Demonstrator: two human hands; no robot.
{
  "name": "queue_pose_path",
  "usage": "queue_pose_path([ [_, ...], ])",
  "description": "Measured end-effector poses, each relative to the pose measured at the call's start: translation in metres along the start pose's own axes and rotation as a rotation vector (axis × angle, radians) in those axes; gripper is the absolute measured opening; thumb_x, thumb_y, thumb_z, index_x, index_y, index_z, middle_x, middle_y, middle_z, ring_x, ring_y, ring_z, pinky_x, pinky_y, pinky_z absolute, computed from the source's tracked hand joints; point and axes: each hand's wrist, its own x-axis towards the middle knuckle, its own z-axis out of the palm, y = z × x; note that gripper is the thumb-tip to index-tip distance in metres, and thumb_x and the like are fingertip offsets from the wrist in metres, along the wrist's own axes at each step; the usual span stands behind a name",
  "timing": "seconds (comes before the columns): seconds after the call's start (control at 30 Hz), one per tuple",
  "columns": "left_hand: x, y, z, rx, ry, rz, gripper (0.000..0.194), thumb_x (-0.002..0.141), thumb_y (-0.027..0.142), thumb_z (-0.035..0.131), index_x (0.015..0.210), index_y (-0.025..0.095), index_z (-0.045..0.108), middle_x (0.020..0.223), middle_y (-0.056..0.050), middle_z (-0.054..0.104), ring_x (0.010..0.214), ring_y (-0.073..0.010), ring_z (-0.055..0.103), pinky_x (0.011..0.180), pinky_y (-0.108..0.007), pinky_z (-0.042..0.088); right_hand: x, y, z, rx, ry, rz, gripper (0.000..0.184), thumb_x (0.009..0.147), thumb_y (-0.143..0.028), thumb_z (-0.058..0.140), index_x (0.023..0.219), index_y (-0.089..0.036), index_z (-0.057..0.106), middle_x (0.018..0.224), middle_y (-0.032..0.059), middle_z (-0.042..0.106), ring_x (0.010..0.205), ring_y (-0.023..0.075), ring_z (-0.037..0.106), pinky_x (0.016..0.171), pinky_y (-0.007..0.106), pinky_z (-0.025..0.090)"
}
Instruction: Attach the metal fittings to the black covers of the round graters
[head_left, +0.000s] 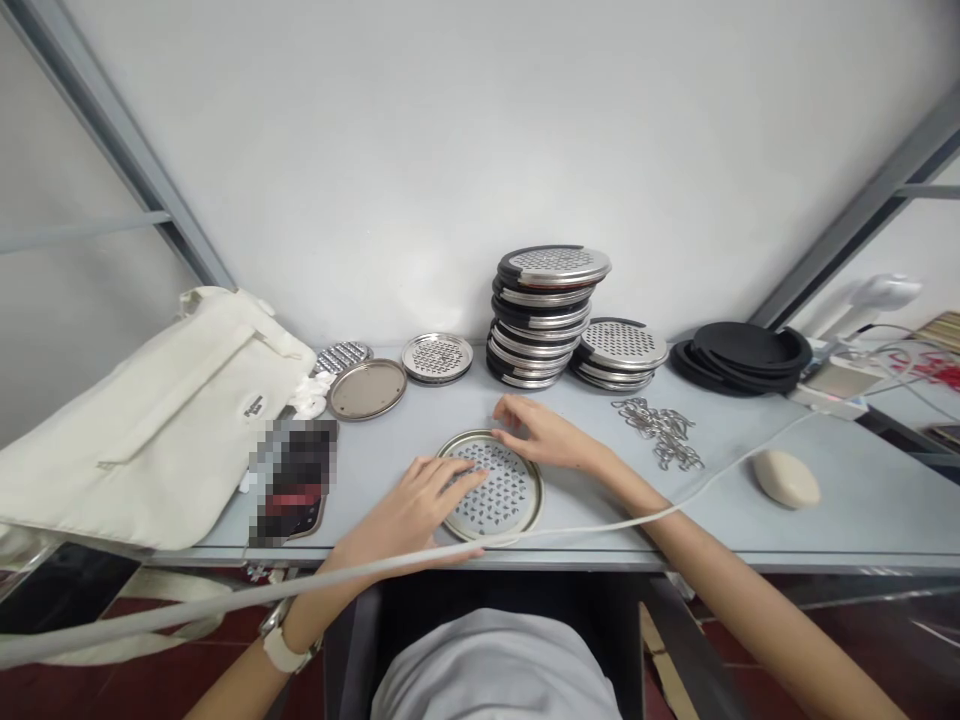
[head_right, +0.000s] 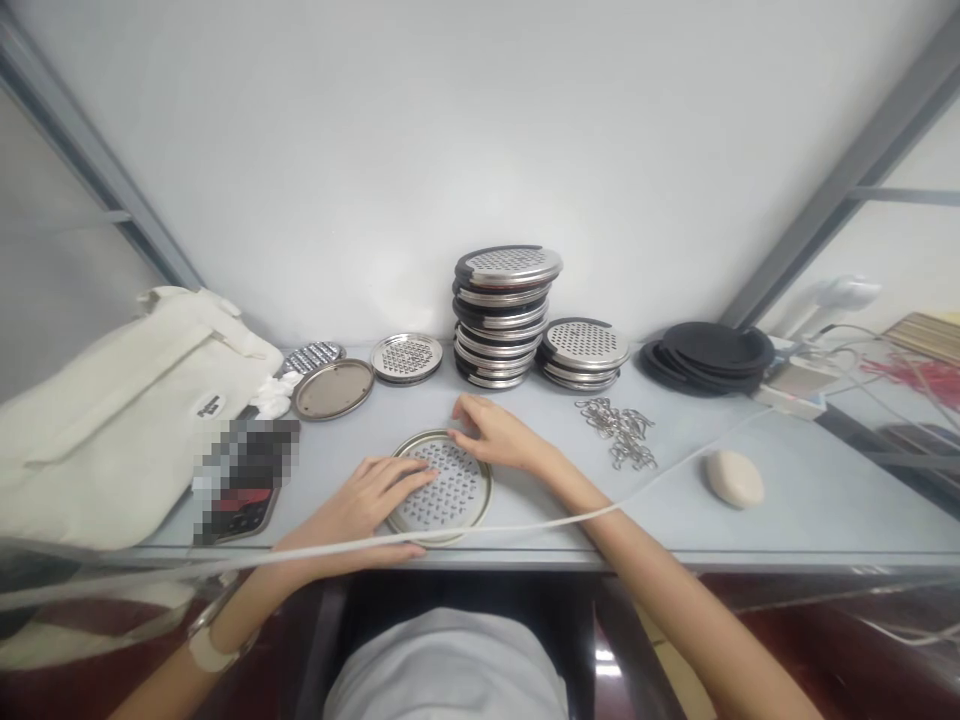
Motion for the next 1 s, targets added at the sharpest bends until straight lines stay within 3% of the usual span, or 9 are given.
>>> queue_pose_path([
  [0.1,0.0,-0.001,0.004,0.044,0.023,0.008,0.064,0.08,0.052,0.062,0.133,0.024,0.041,0.128,-0.011,0.049,0.117,-0.0267,0.046,0.096,-0.041,0.038,-0.007,0.005,-0.009,0.007,-0.176,0.095,0.01,0.078,-0.017,0.054,0.088,-0.019,0.057,0.062,-0.0024,0.057,0.053,0.0118,0.048,0.053,0.023,0.04],
  [0.2,0.0,0.003,0.006,0.104,0.042,-0.007,0.065,0.08,0.057,0.059,0.131,0.021,0.043,0.126,-0.012,0.051,0.114,-0.0277,0.047,0.094,-0.041,0.038,-0.004,0.004,-0.006,0.064,-0.225,0.035,0.013,0.08,-0.012,0.049,0.089,-0.019,0.057,0.063,-0.0025,0.057,0.055,0.012,0.049,0.054,0.023,0.041],
  [0.33,0.0,0.008,0.007,0.138,0.079,-0.045,0.08,0.074,0.064,0.06,0.136,0.019,0.038,0.132,-0.015,0.047,0.116,-0.0306,0.045,0.097,-0.045,0.035,0.008,0.0,0.01,0.054,-0.058,-0.15,0.023,0.089,-0.015,0.044,0.102,-0.019,0.063,0.093,0.0079,0.063,0.088,0.0182,0.057,0.081,0.032,0.045],
  [0.47,0.003,0.008,0.009,0.092,0.079,-0.06,0.099,0.066,0.07,0.064,0.142,0.018,0.028,0.143,-0.017,0.035,0.129,-0.0338,0.034,0.103,-0.048,0.03,0.015,-0.002,0.017,0.113,-0.053,-0.218,0.028,0.094,-0.017,0.038,0.11,-0.019,0.06,0.103,0.0085,0.063,0.097,0.0183,0.057,0.089,0.033,0.044],
  [0.6,0.009,0.002,0.009,0.024,0.061,-0.06,0.12,0.059,0.081,0.056,0.147,0.013,0.011,0.145,-0.02,0.031,0.132,-0.0344,0.029,0.105,-0.049,0.028,0.007,-0.008,0.011,0.029,0.048,-0.143,0.025,0.096,-0.025,0.036,0.094,-0.018,0.06,0.088,0.0076,0.061,0.085,0.0187,0.056,0.081,0.034,0.046],
  [0.7,0.013,-0.001,0.007,-0.011,0.037,-0.056,0.12,0.058,0.082,0.057,0.147,0.015,0.011,0.144,-0.018,0.033,0.13,-0.0344,0.031,0.104,-0.049,0.028,-0.009,-0.018,0.011,-0.053,0.149,-0.067,0.029,0.097,-0.027,0.034,0.084,-0.018,0.058,0.084,0.0078,0.056,0.083,0.0196,0.053,0.08,0.035,0.045],
  [0.87,0.015,-0.003,0.008,-0.067,0.015,-0.09,0.123,0.057,0.08,0.06,0.148,0.016,0.007,0.146,-0.018,0.029,0.131,-0.0347,0.03,0.105,-0.049,0.027,-0.035,-0.029,0.026,-0.109,0.193,0.029,0.023,0.096,-0.027,0.037,0.093,-0.019,0.059,0.092,0.0102,0.055,0.087,0.0217,0.053,0.081,0.037,0.046],
  [1.0,0.015,-0.004,0.013,-0.118,-0.001,-0.147,0.128,0.053,0.078,0.064,0.148,0.019,0.003,0.148,-0.017,0.025,0.131,-0.0368,0.028,0.106,-0.052,0.023,-0.036,-0.027,0.035,-0.075,0.248,0.068,0.021,0.095,-0.022,0.038,0.092,-0.018,0.058,0.094,0.0106,0.054,0.089,0.0223,0.053,0.083,0.039,0.047],
])
